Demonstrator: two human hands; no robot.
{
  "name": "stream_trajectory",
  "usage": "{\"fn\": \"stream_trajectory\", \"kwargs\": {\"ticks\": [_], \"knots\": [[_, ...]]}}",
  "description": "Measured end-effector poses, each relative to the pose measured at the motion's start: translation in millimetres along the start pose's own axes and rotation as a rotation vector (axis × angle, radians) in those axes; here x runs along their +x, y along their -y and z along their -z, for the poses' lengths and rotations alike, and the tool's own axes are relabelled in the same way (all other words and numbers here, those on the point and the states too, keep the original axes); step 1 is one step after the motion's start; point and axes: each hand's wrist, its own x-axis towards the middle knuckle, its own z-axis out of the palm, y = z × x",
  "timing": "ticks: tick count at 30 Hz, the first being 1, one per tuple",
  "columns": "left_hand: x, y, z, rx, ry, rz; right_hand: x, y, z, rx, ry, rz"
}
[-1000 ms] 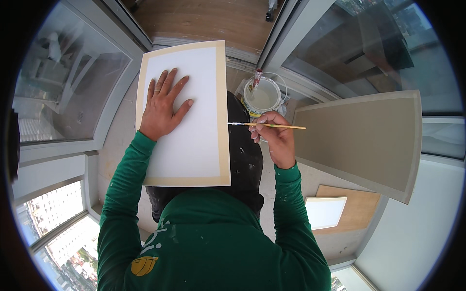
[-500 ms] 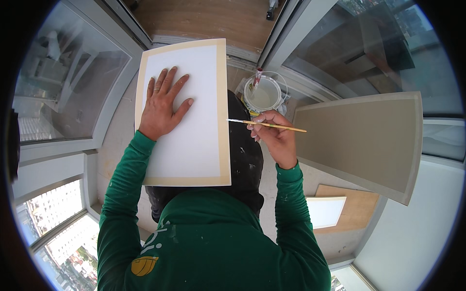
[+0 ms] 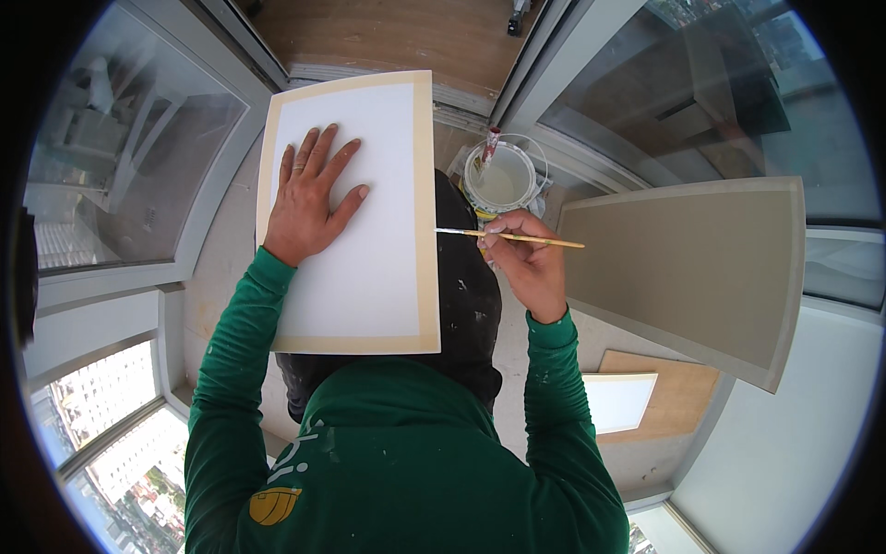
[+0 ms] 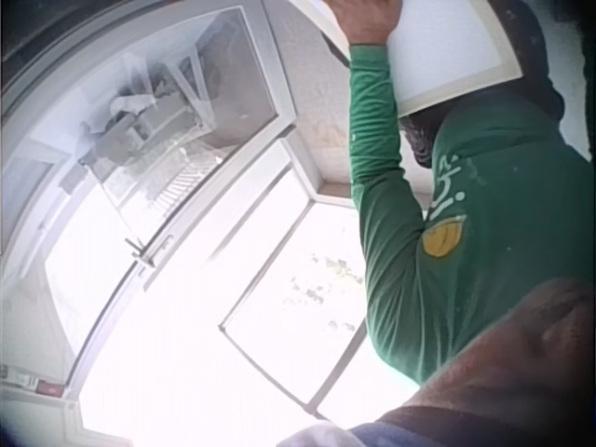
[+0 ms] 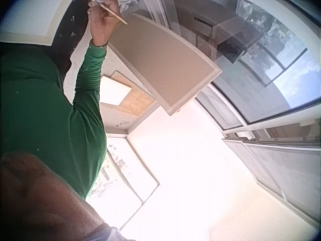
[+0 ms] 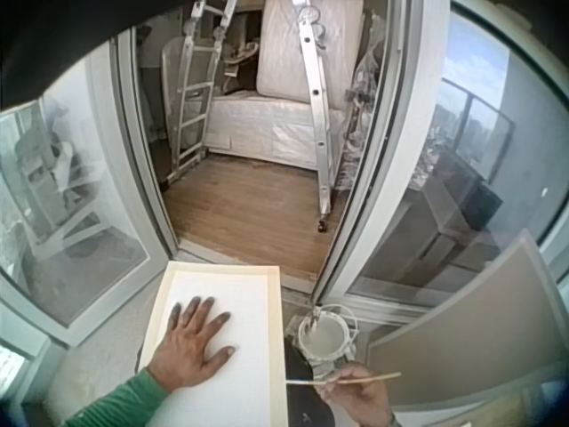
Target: The person paints the edges of a white rectangular panel using a paint brush and paint from a container. They hold the panel on their lap and apply paint to the thin sides.
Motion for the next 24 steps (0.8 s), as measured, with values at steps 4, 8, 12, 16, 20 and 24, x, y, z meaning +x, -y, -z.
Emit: {"fn": "stream_trajectory", "kwargs": {"ticks": [4, 8, 12, 16, 20, 24], "knots": [[0, -1, 1, 0.004, -0.001, 0.001, 1, -2, 0, 0.003, -0.015, 0.002], [1, -1, 1, -0.003, -0.002, 0.003, 1, -3, -1, 0.005, -0.030, -0.020], [1, 1, -2, -0.023, -0.034, -0.016, 3, -3, -3, 0.014, -0.043, -0.021], [1, 0, -2, -0.017, -0.025, -0.012, 3, -6, -2, 0.080, -0.049, 0.012], [0, 0, 2, -0.001, 0.014, 0.004, 5, -7, 4, 0.275, -0.096, 0.054], [-2, 0, 3, 0.004, -0.001, 0.000, 9, -8, 9, 0.400, -0.117, 0.032]]}}
